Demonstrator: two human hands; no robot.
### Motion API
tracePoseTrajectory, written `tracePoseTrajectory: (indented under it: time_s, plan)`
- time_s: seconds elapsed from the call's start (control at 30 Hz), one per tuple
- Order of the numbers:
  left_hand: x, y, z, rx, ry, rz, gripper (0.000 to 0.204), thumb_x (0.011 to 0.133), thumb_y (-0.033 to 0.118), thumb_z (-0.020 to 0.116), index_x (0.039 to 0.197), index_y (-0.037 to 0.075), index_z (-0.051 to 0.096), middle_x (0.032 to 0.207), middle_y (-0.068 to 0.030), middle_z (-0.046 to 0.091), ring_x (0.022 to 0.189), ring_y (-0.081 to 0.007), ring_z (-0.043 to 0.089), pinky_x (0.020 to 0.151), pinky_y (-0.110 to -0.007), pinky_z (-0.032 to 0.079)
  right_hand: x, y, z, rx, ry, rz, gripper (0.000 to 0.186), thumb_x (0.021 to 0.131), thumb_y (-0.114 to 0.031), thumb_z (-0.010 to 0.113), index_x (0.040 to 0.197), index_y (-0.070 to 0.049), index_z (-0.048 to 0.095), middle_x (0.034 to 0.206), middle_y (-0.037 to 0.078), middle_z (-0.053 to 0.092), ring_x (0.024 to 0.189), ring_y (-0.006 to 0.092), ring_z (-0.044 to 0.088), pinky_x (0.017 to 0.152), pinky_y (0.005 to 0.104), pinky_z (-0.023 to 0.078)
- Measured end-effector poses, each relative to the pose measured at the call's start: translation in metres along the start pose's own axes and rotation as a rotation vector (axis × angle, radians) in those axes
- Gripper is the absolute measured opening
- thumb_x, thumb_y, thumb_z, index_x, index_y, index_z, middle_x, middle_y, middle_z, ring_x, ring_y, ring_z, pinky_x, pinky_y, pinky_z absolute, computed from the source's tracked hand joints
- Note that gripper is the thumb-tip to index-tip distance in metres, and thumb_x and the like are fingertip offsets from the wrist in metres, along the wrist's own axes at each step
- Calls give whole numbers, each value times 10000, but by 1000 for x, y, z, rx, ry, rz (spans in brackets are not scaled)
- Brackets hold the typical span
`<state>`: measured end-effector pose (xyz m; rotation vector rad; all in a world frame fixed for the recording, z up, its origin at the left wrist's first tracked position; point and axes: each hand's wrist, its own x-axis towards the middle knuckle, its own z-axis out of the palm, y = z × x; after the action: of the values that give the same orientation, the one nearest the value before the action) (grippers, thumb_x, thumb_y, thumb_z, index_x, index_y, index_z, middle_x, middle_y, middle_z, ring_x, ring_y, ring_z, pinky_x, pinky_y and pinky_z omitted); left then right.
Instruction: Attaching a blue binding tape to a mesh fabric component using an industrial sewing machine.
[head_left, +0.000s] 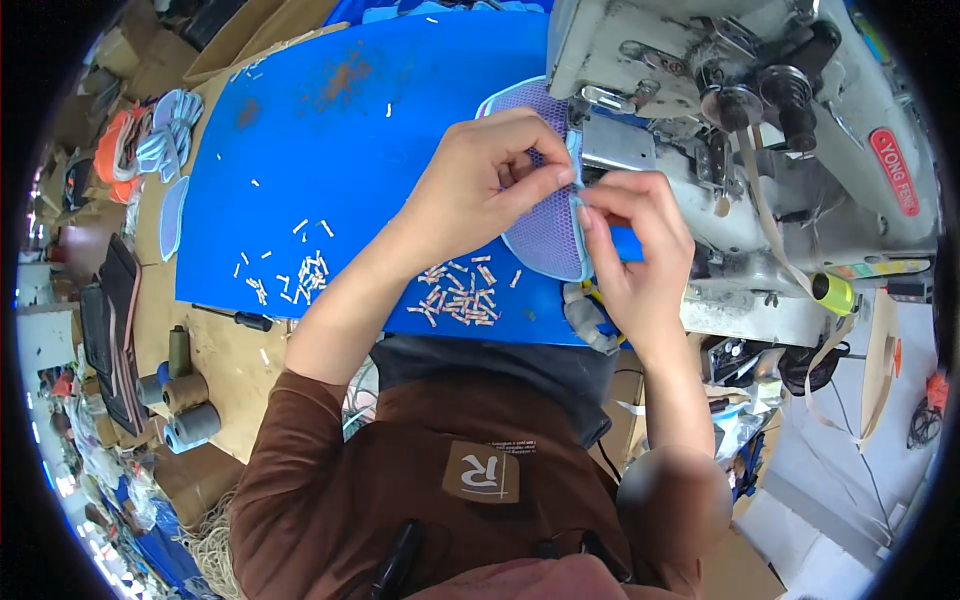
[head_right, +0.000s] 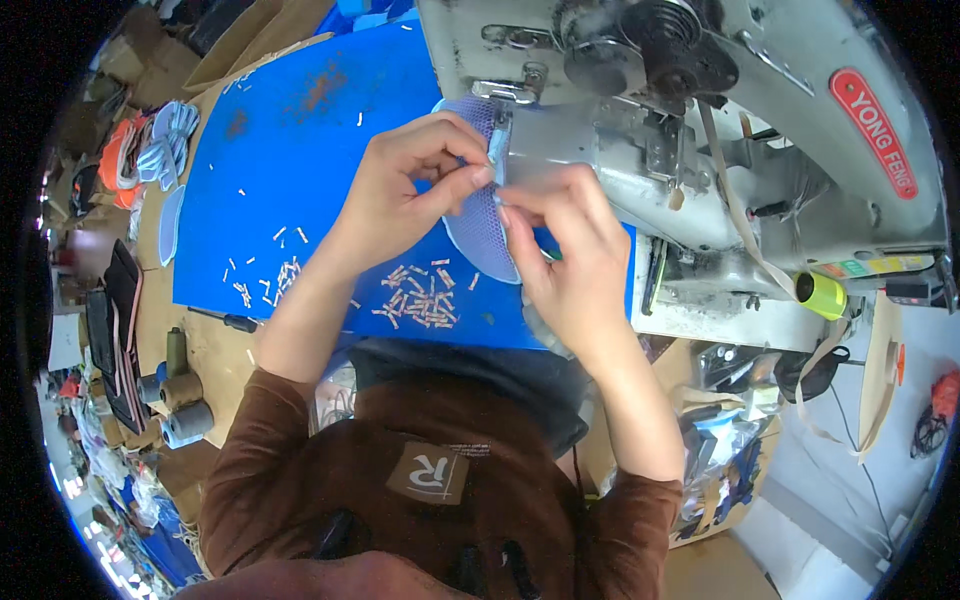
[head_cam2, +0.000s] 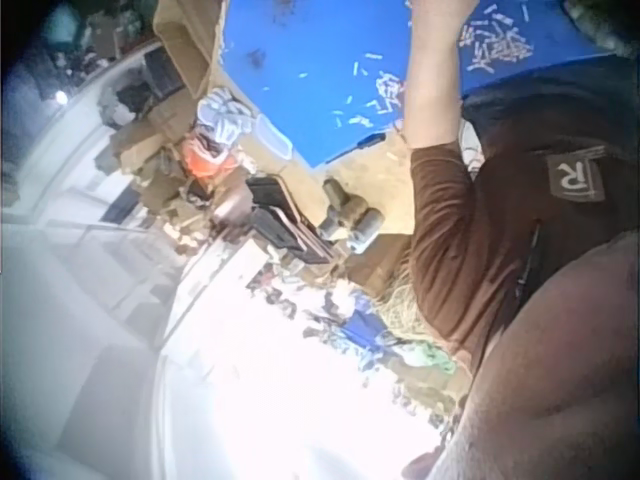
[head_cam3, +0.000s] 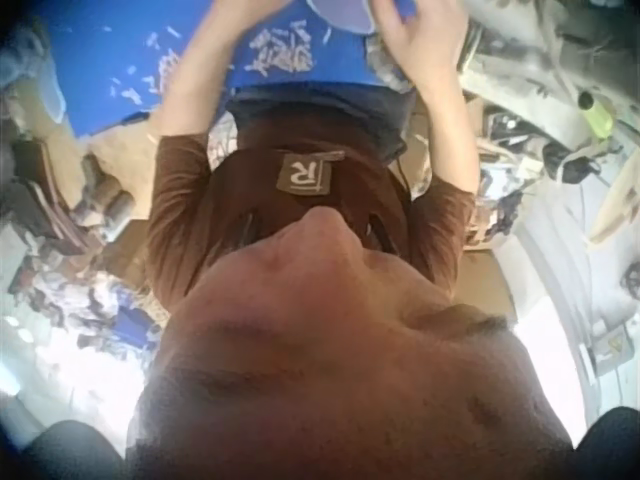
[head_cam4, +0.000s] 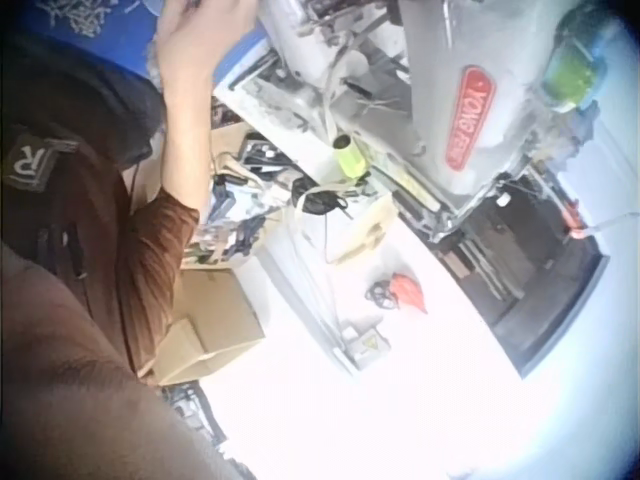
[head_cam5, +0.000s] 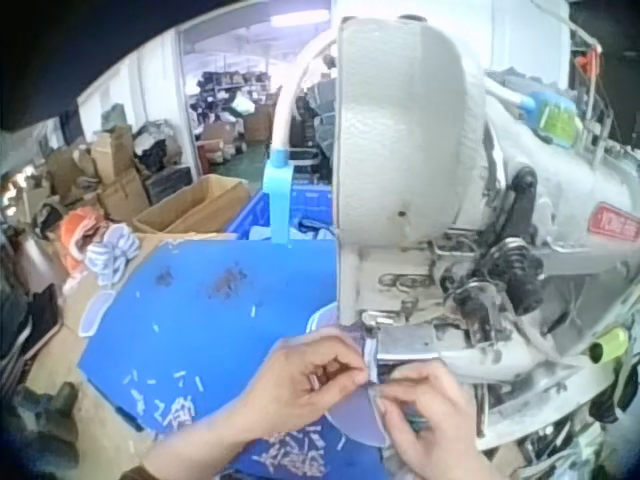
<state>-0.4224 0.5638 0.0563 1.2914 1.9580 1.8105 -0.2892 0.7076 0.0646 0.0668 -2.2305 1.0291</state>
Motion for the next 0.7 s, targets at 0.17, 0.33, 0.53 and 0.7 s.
tracePoseTrajectory:
  time_s: [0.17, 0.33, 0.53, 0.7]
  plan:
    - [-8, 9, 17, -48, 161, -118, 64, 864, 22, 740, 910, 1, 701, 787, -20, 662, 598, -47, 594, 518, -203, 452, -4, -4, 11, 318, 96, 377, 148, 906, 18, 696, 1049, 23, 659, 968, 74, 656, 818, 100, 663, 678, 244, 548]
    - [-10, 12, 20, -36, 218, -162, 75, 866, -8, 735, 915, -26, 680, 830, -39, 691, 623, -46, 630, 529, -193, 489, 1, -3, 7, 413, -27, 595, 188, 987, -129, 661, 1106, 15, 683, 806, -14, 662, 691, 41, 570, 606, 198, 464]
    - [-11, 13, 28, -238, 327, -192, 226, 871, -67, 708, 1033, -29, 555, 859, -74, 670, 680, -77, 655, 573, -202, 534, 8, -7, 13, 433, 5, 644, 174, 958, -122, 674, 870, 24, 707, 615, -30, 563, 571, 35, 477, 517, 225, 370]
    - [-12, 14, 24, -401, 288, -298, 258, 881, -60, 706, 1068, -22, 532, 855, -71, 643, 647, -85, 636, 557, -216, 526, 11, -3, 11, 418, -12, 636, 167, 939, -103, 681, 826, 18, 705, 625, -21, 584, 570, 28, 490, 515, 218, 371]
